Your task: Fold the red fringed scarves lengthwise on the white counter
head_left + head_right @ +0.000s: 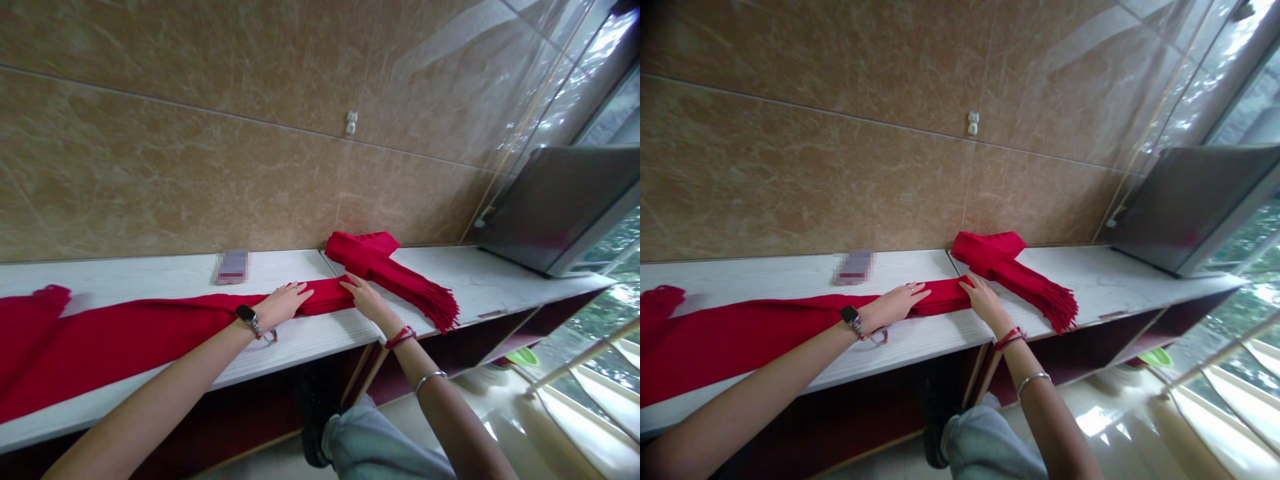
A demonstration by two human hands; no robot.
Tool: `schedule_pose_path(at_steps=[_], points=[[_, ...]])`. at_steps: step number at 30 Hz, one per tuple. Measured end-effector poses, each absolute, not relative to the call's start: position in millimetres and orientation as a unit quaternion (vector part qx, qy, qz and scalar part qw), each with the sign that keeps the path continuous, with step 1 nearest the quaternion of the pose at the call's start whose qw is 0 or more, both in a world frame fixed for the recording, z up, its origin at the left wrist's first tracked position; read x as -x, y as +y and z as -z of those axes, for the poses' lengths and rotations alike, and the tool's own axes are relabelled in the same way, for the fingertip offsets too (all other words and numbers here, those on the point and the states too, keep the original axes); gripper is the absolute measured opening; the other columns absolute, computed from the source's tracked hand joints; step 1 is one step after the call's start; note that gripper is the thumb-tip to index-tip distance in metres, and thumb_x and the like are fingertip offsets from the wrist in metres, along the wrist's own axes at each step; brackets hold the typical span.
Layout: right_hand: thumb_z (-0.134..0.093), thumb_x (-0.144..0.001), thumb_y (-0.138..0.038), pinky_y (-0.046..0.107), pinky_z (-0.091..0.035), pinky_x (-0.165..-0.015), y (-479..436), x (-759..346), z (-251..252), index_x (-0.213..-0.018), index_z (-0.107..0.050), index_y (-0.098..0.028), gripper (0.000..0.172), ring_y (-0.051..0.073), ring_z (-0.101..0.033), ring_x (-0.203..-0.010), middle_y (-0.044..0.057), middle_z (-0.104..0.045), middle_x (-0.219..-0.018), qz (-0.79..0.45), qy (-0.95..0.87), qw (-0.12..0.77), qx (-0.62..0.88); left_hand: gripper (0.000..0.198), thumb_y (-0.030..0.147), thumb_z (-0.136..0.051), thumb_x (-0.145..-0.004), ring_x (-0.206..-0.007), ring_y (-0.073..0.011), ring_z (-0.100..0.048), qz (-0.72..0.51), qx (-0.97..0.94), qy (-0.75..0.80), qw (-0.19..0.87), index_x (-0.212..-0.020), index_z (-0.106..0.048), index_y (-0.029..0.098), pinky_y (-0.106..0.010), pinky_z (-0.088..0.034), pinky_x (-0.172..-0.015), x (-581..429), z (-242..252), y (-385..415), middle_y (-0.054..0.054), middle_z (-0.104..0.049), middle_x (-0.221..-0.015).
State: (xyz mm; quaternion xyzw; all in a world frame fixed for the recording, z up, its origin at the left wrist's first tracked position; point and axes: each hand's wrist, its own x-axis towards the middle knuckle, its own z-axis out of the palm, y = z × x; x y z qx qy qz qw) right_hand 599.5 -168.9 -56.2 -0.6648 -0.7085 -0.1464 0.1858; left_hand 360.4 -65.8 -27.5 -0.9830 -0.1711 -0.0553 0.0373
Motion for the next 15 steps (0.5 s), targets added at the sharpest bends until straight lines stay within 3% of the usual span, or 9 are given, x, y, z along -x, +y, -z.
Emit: schedule_pose_path(at_steps=[6,10,15], points=[[-0.034,-0.079,-0.001,0.037,-0.042,-0.097,-183,-609,53,-0.130,-0.044,-0.014,0.054,0.020,-0.049,-0.117,0.013,-0.051,-0.129,0.177,-0.728,0.181,0.637,0.060,-0.002,-0.028,-0.078,-0.128,-0.0112,-0.033,0.092,0.981,-0.167,-0.028,-0.135,-0.035,0.012,-0.023,-0.025,-0.105,-361,8,-65,-0.009,-0.037,-0.140],[-0.033,-0.077,0.002,0.038,-0.040,-0.100,-191,-620,59,-0.133,-0.040,-0.015,0.059,0.020,-0.043,-0.122,0.013,-0.044,-0.135,0.169,-0.732,0.208,0.626,0.064,-0.006,-0.031,-0.075,-0.133,-0.0158,-0.023,0.092,0.983,-0.157,0.021,-0.132,-0.040,0.021,-0.031,-0.022,-0.107,-353,8,-70,-0.006,-0.033,-0.143],[-0.029,-0.070,0.006,0.036,-0.035,-0.103,-195,-631,69,-0.130,-0.045,-0.016,0.066,0.017,-0.040,-0.124,0.011,-0.041,-0.138,0.071,-0.753,0.215,0.618,0.074,-0.008,-0.032,-0.072,-0.135,-0.0189,-0.015,0.002,0.992,-0.124,0.008,-0.139,-0.026,0.026,-0.037,-0.026,-0.104,-338,26,-82,-0.006,-0.019,-0.148]])
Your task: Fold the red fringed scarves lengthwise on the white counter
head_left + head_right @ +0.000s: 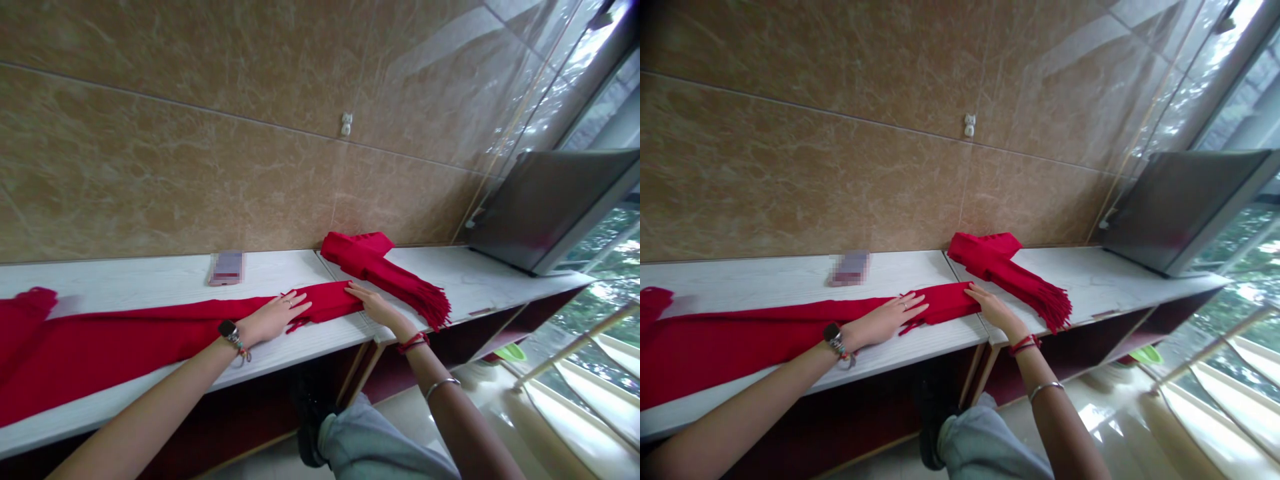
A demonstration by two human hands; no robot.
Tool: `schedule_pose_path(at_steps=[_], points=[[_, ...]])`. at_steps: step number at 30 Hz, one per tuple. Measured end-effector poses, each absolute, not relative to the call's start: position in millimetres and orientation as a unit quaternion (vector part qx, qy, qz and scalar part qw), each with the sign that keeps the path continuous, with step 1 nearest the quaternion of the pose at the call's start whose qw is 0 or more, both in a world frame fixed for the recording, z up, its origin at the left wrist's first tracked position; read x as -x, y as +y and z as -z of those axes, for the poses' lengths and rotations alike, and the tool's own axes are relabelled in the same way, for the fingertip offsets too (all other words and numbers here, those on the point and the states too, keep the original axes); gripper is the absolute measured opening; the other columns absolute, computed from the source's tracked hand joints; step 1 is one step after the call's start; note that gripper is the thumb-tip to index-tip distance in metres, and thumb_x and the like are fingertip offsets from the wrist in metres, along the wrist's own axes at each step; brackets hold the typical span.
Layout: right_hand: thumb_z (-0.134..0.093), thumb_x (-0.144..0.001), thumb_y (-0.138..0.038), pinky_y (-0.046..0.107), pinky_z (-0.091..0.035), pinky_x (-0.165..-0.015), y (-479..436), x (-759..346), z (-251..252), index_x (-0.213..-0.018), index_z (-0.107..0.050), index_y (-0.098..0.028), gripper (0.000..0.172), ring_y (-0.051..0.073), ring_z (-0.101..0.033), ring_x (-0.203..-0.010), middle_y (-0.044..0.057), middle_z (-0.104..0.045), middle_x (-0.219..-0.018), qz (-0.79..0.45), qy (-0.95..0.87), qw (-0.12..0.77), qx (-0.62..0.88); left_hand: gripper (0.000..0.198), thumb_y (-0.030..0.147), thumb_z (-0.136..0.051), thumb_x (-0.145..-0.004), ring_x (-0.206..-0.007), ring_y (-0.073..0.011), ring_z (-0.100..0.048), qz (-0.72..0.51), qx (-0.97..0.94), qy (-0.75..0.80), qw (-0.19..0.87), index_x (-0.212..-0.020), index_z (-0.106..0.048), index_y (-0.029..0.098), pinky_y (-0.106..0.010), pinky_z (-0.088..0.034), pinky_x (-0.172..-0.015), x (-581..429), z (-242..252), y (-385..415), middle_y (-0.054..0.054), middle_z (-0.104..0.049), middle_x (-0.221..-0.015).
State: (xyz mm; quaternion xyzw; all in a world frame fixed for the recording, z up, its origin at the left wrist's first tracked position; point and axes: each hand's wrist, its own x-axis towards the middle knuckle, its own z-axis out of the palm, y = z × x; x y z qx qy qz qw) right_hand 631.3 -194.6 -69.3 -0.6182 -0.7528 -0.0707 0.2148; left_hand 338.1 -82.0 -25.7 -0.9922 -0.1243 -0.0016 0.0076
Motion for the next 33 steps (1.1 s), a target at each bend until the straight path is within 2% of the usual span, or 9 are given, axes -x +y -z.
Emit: schedule_pose_path(at_steps=[5,8,11,14,18,21,25,29,33], points=[[-0.029,-0.064,0.006,0.038,-0.036,-0.102,-188,-634,70,-0.124,-0.052,-0.015,0.067,0.018,-0.044,-0.121,0.011,-0.047,-0.133,0.040,-0.727,0.273,0.628,0.067,0.002,-0.039,-0.076,-0.134,-0.0195,-0.021,0.014,0.988,-0.151,-0.024,-0.138,-0.029,0.023,-0.034,-0.027,-0.104,-347,16,-89,-0.008,-0.023,-0.147],[-0.029,-0.059,0.005,0.037,-0.036,-0.102,-184,-631,69,-0.119,-0.057,-0.015,0.069,0.018,-0.046,-0.120,0.009,-0.050,-0.131,0.038,-0.718,0.301,0.626,0.057,0.010,-0.040,-0.081,-0.132,-0.0276,-0.025,0.058,0.979,-0.196,-0.001,-0.137,-0.031,0.018,-0.044,-0.030,-0.102,-358,17,-99,-0.013,-0.029,-0.144],[-0.031,-0.058,0.005,0.036,-0.037,-0.101,-184,-626,68,-0.115,-0.060,-0.015,0.066,0.018,-0.047,-0.118,0.009,-0.051,-0.129,0.059,-0.707,0.305,0.635,0.060,0.002,-0.039,-0.079,-0.131,-0.0324,-0.024,0.056,0.973,-0.224,0.026,-0.137,-0.033,0.019,-0.050,-0.032,-0.098,-362,27,-106,-0.014,-0.028,-0.144],[-0.038,-0.062,0.003,0.038,-0.038,-0.101,-185,-617,68,-0.114,-0.060,-0.012,0.058,0.022,-0.047,-0.118,0.013,-0.052,-0.128,0.120,-0.699,0.273,0.650,0.065,-0.005,-0.036,-0.075,-0.131,-0.0296,-0.025,0.064,0.970,-0.234,0.020,-0.136,-0.034,0.018,-0.046,-0.036,-0.096,-360,32,-104,-0.015,-0.027,-0.144],[-0.041,-0.071,0.001,0.040,-0.040,-0.099,-185,-607,62,-0.120,-0.055,-0.012,0.052,0.024,-0.047,-0.118,0.014,-0.055,-0.124,0.195,-0.726,0.207,0.626,0.056,-0.007,-0.031,-0.076,-0.124,-0.0187,-0.040,0.135,0.967,-0.214,0.014,-0.128,-0.042,0.011,-0.031,-0.036,-0.099,-364,10,-94,-0.015,-0.045,-0.133],[-0.035,-0.077,0.000,0.037,-0.044,-0.095,-187,-607,52,-0.127,-0.048,-0.012,0.053,0.023,-0.050,-0.115,0.015,-0.053,-0.126,0.226,-0.707,0.229,0.630,0.047,-0.005,-0.029,-0.080,-0.120,-0.0171,-0.044,0.198,0.957,-0.203,0.053,-0.120,-0.049,0.010,-0.029,-0.036,-0.099,-374,-20,-92,-0.014,-0.052,-0.125],[-0.030,-0.074,0.004,0.036,-0.042,-0.098,-196,-619,50,-0.132,-0.042,-0.016,0.062,0.020,-0.046,-0.119,0.012,-0.045,-0.134,0.211,-0.679,0.273,0.648,0.048,-0.003,-0.032,-0.081,-0.125,-0.0190,-0.039,0.189,0.966,-0.157,0.085,-0.123,-0.048,0.013,-0.032,-0.037,-0.099,-381,-19,-101,-0.014,-0.044,-0.134],[-0.030,-0.068,0.005,0.036,-0.040,-0.100,-206,-630,65,-0.132,-0.042,-0.017,0.069,0.018,-0.047,-0.118,0.009,-0.048,-0.132,0.114,-0.718,0.223,0.650,0.053,-0.003,-0.033,-0.081,-0.129,-0.0237,-0.032,0.081,0.985,-0.144,0.057,-0.128,-0.045,0.018,-0.041,-0.038,-0.097,-375,19,-111,-0.014,-0.037,-0.139],[-0.030,-0.066,0.005,0.037,-0.035,-0.104,-207,-633,71,-0.135,-0.037,-0.017,0.073,0.018,-0.039,-0.125,0.009,-0.041,-0.138,0.105,-0.740,0.207,0.631,0.056,-0.003,-0.032,-0.081,-0.131,-0.0252,-0.028,0.096,0.978,-0.172,0.066,-0.127,-0.046,0.027,-0.044,-0.037,-0.097,-368,27,-107,-0.010,-0.031,-0.143]])
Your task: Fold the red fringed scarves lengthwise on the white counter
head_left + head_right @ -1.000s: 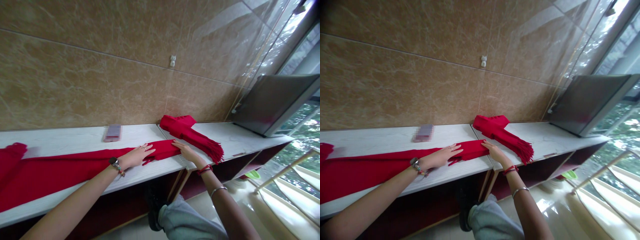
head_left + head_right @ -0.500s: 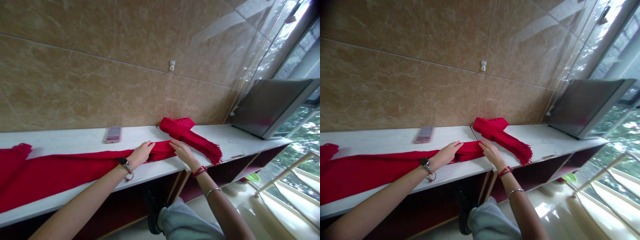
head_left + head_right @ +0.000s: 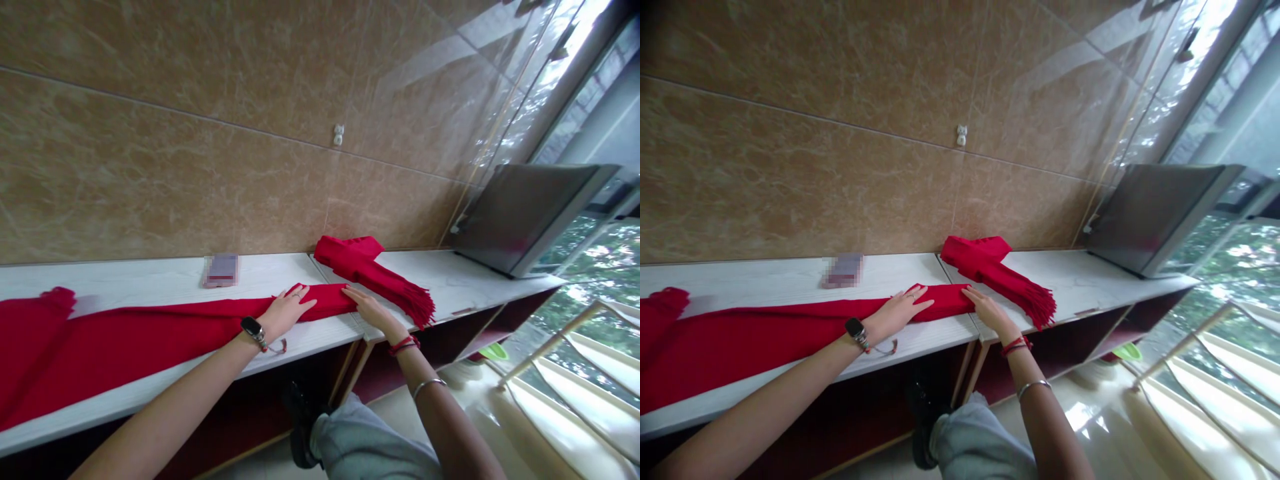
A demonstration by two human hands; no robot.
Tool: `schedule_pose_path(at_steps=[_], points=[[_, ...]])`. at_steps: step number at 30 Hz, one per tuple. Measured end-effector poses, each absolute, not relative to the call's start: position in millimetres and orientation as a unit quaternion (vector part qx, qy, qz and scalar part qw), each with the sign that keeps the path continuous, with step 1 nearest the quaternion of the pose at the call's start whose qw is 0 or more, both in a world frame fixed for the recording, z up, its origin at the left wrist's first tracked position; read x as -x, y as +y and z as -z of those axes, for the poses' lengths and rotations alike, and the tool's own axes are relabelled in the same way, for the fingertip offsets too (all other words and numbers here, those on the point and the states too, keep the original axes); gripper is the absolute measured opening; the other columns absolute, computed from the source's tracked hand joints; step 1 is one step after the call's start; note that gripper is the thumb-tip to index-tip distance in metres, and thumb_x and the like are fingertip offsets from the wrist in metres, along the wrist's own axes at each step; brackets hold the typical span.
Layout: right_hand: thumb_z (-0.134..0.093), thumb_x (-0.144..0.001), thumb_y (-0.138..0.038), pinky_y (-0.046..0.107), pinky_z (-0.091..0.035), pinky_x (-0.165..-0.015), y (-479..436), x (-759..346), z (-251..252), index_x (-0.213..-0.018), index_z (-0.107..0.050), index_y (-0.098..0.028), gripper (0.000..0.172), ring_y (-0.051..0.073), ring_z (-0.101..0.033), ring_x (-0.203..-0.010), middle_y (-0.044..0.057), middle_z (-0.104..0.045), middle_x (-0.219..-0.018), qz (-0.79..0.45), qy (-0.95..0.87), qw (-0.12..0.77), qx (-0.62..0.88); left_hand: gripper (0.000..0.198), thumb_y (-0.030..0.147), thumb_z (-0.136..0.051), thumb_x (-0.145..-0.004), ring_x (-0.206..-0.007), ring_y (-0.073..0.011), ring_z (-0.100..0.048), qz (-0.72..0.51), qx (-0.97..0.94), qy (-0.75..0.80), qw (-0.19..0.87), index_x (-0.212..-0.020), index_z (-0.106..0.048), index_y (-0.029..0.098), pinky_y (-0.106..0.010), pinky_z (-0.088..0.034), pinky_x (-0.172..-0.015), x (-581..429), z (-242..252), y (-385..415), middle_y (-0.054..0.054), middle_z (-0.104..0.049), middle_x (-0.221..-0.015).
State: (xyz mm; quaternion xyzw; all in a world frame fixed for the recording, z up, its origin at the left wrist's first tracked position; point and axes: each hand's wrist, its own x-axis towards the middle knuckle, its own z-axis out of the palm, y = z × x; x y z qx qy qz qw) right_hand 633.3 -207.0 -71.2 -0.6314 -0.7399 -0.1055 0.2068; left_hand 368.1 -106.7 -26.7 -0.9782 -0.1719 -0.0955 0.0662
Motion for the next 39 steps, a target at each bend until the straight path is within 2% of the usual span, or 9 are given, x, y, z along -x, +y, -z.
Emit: schedule_pose_path(at_steps=[6,8,11,13,17,22,29,33,39], points=[[-0.030,-0.067,0.005,0.037,-0.038,-0.102,-205,-630,67,-0.137,-0.033,-0.016,0.073,0.018,-0.043,-0.122,0.010,-0.046,-0.134,0.154,-0.739,0.207,0.623,0.066,-0.003,-0.039,-0.076,-0.111,-0.0237,-0.052,0.098,0.957,-0.263,0.071,-0.137,-0.031,0.021,-0.032,-0.047,-0.082,-363,20,-104,-0.014,-0.037,-0.139],[-0.030,-0.068,0.005,0.038,-0.038,-0.102,-205,-629,67,-0.137,-0.032,-0.017,0.072,0.019,-0.042,-0.123,0.010,-0.045,-0.135,0.164,-0.736,0.209,0.623,0.060,-0.002,-0.036,-0.079,-0.105,-0.0223,-0.053,0.107,0.950,-0.278,0.090,-0.134,-0.036,0.021,-0.030,-0.049,-0.076,-361,17,-105,-0.012,-0.043,-0.134],[-0.031,-0.071,0.005,0.040,-0.035,-0.104,-203,-628,67,-0.136,-0.034,-0.019,0.069,0.020,-0.038,-0.126,0.009,-0.043,-0.136,0.180,-0.730,0.219,0.622,0.048,0.002,-0.030,-0.085,-0.109,-0.0250,-0.047,0.139,0.934,-0.296,0.144,-0.127,-0.046,0.018,-0.033,-0.049,-0.074,-357,8,-106,-0.011,-0.045,-0.133],[-0.033,-0.072,0.004,0.040,-0.034,-0.105,-199,-628,67,-0.135,-0.037,-0.019,0.067,0.020,-0.035,-0.128,0.009,-0.042,-0.137,0.183,-0.728,0.231,0.619,0.045,0.005,-0.028,-0.087,-0.117,-0.0291,-0.041,0.145,0.925,-0.307,0.173,-0.125,-0.049,0.016,-0.040,-0.045,-0.083,-354,6,-107,-0.012,-0.042,-0.136],[-0.031,-0.070,0.006,0.039,-0.035,-0.104,-193,-629,70,-0.130,-0.045,-0.019,0.067,0.019,-0.038,-0.126,0.010,-0.046,-0.134,0.127,-0.737,0.234,0.621,0.054,0.002,-0.028,-0.085,-0.129,-0.0317,-0.027,0.070,0.949,-0.282,0.122,-0.134,-0.038,0.021,-0.054,-0.028,-0.098,-349,22,-111,-0.008,-0.035,-0.142],[-0.031,-0.066,0.007,0.038,-0.036,-0.103,-195,-635,75,-0.130,-0.045,-0.017,0.070,0.019,-0.042,-0.123,0.011,-0.044,-0.136,0.071,-0.726,0.254,0.636,0.068,-0.003,-0.031,-0.078,-0.133,-0.0325,-0.019,0.019,0.958,-0.284,0.037,-0.140,-0.026,0.025,-0.060,-0.020,-0.100,-348,22,-113,-0.008,-0.019,-0.148],[-0.031,-0.066,0.006,0.039,-0.035,-0.103,-193,-643,80,-0.129,-0.047,-0.018,0.070,0.020,-0.043,-0.122,0.009,-0.040,-0.138,0.065,-0.706,0.285,0.645,0.065,0.015,-0.045,-0.079,-0.135,-0.0276,-0.012,-0.018,0.970,-0.242,-0.029,-0.140,-0.023,0.021,-0.053,-0.016,-0.104,-371,5,-114,-0.013,-0.015,-0.148],[-0.031,-0.064,0.006,0.040,-0.035,-0.103,-191,-647,84,-0.131,-0.045,-0.020,0.073,0.019,-0.042,-0.122,0.007,-0.041,-0.138,0.057,-0.699,0.293,0.650,0.053,0.038,-0.034,-0.091,-0.133,-0.0259,-0.021,0.071,0.973,-0.217,-0.039,-0.137,-0.030,0.013,-0.045,-0.021,-0.105,-397,19,-111,-0.016,-0.026,-0.144],[-0.031,-0.064,0.004,0.040,-0.036,-0.103,-187,-654,89,-0.128,-0.048,-0.018,0.070,0.019,-0.044,-0.121,0.008,-0.046,-0.134,0.055,-0.702,0.281,0.652,0.051,0.035,-0.036,-0.091,-0.135,-0.0294,-0.014,0.043,0.975,-0.218,-0.026,-0.139,-0.028,0.019,-0.053,-0.019,-0.104,-406,39,-117,-0.012,-0.020,-0.147]])
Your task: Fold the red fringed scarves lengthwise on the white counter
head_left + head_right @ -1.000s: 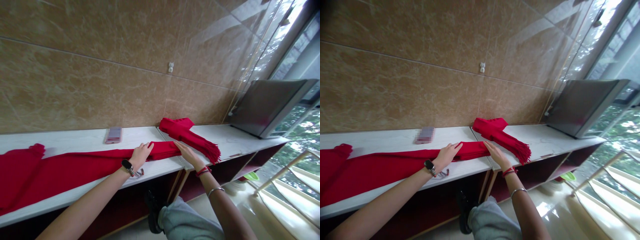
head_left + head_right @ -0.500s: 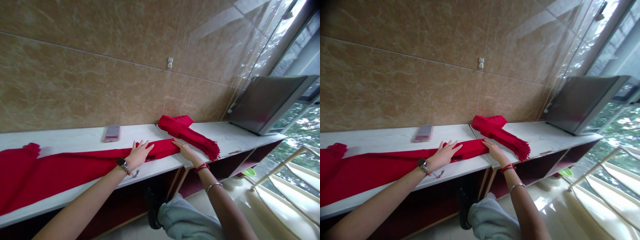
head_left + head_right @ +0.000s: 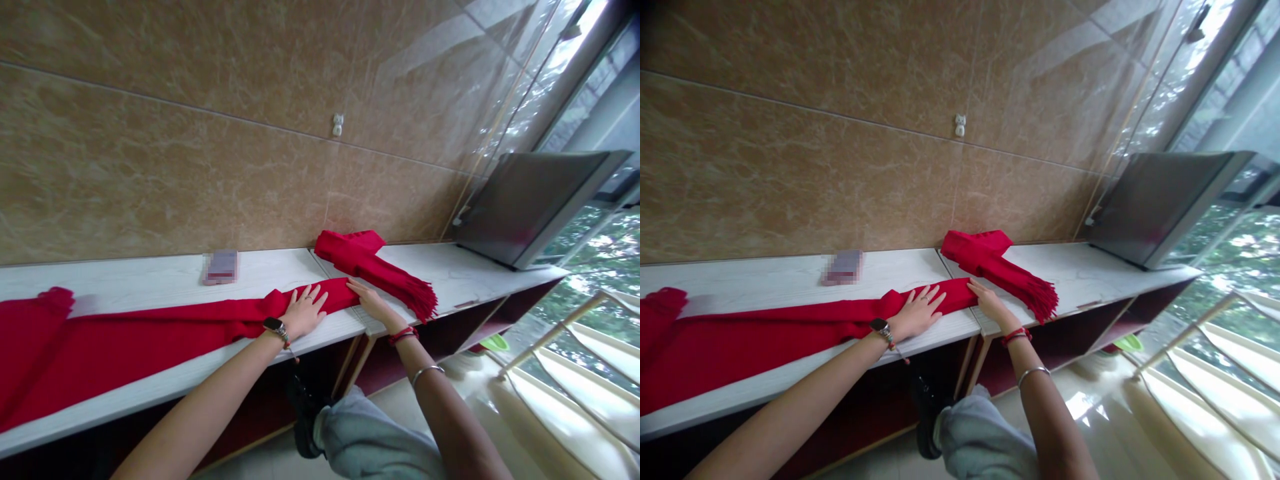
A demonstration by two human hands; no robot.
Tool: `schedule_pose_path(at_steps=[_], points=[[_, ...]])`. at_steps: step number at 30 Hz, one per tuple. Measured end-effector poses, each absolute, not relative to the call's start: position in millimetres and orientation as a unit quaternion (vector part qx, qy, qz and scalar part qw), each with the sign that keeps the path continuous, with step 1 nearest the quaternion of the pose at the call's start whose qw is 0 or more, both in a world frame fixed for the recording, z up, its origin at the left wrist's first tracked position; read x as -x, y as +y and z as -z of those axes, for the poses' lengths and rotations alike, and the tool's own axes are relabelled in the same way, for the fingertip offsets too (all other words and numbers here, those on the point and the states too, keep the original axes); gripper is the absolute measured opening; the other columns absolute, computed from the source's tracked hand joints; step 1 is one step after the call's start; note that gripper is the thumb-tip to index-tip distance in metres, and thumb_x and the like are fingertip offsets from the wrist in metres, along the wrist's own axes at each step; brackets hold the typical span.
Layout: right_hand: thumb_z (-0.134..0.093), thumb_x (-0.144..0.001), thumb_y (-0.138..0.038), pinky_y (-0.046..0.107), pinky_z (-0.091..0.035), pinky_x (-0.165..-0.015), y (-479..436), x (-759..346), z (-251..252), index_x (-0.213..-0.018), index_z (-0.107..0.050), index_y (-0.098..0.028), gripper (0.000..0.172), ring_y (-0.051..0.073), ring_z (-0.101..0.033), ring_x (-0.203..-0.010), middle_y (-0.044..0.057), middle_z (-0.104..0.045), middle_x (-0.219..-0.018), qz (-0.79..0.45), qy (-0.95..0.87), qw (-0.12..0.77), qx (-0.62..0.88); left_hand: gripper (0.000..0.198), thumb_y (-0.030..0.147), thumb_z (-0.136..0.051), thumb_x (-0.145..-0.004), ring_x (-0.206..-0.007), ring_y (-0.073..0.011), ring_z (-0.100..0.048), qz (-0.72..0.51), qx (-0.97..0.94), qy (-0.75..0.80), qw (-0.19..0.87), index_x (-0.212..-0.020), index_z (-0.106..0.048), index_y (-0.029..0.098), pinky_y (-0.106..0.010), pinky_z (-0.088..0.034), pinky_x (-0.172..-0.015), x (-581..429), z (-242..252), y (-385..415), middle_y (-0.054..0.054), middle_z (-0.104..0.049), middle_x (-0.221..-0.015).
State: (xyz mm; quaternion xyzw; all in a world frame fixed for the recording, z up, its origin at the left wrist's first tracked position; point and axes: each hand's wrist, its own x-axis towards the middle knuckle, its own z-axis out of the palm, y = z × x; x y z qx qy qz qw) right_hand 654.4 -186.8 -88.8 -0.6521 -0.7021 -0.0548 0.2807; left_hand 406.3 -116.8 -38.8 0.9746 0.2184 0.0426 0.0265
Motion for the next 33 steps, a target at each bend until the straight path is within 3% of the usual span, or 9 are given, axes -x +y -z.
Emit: schedule_pose_path(at_steps=[6,12,18,21,28,33], points=[[-0.039,-0.072,-0.003,0.040,-0.035,-0.103,-196,-663,73,-0.130,-0.045,-0.014,0.059,0.022,-0.040,-0.124,0.012,-0.041,-0.137,0.020,-0.709,0.210,0.673,0.048,0.038,-0.030,-0.093,-0.134,-0.0304,-0.016,-0.066,-0.972,0.223,0.024,-0.137,-0.033,0.020,-0.054,-0.021,-0.103,-404,35,-119,-0.011,-0.023,-0.146],[-0.039,-0.088,-0.022,0.049,-0.032,-0.103,-184,-633,53,-0.130,-0.044,-0.018,0.043,0.025,-0.027,-0.131,0.011,-0.043,-0.136,0.098,-0.708,0.255,0.651,0.051,0.038,-0.032,-0.092,-0.133,-0.0256,-0.021,-0.125,-0.966,0.226,-0.005,-0.134,-0.035,0.009,-0.045,-0.022,-0.106,-421,37,-117,-0.014,-0.030,-0.143],[-0.035,-0.091,-0.024,0.060,-0.033,-0.094,-176,-614,83,-0.128,-0.045,-0.016,0.039,0.032,-0.029,-0.129,0.018,-0.038,-0.138,0.111,-0.697,0.115,0.699,0.053,0.039,-0.035,-0.091,-0.133,-0.0248,-0.023,-0.111,-0.970,0.217,-0.003,-0.136,-0.033,0.010,-0.044,-0.021,-0.107,-427,49,-121,-0.014,-0.030,-0.143],[-0.034,-0.091,-0.024,0.059,-0.035,-0.093,-180,-621,88,-0.129,-0.043,-0.015,0.040,0.032,-0.030,-0.129,0.020,-0.037,-0.138,0.106,-0.694,0.106,0.705,0.054,0.042,-0.035,-0.091,-0.133,-0.0250,-0.022,-0.091,-0.975,0.202,0.006,-0.136,-0.034,0.012,-0.045,-0.020,-0.106,-412,40,-123,-0.013,-0.030,-0.143],[-0.034,-0.091,-0.032,0.060,-0.022,-0.101,-164,-573,53,-0.131,-0.042,-0.019,0.042,0.030,-0.023,-0.132,0.015,-0.040,-0.138,0.127,-0.693,0.208,0.679,0.058,0.045,-0.038,-0.089,-0.134,-0.0259,-0.020,-0.112,-0.944,0.309,-0.010,-0.138,-0.031,0.015,-0.043,-0.022,-0.105,-269,14,-71,-0.014,-0.026,-0.145],[-0.033,-0.092,-0.036,0.055,-0.022,-0.104,-135,-487,44,-0.135,-0.036,-0.020,0.047,0.026,-0.022,-0.133,0.011,-0.037,-0.140,0.062,-0.805,0.211,0.550,0.064,0.044,-0.049,-0.081,-0.134,-0.0304,-0.018,-0.015,-0.890,0.456,-0.014,-0.138,-0.032,0.021,-0.047,-0.024,-0.103,-148,21,-22,-0.012,-0.025,-0.146]])
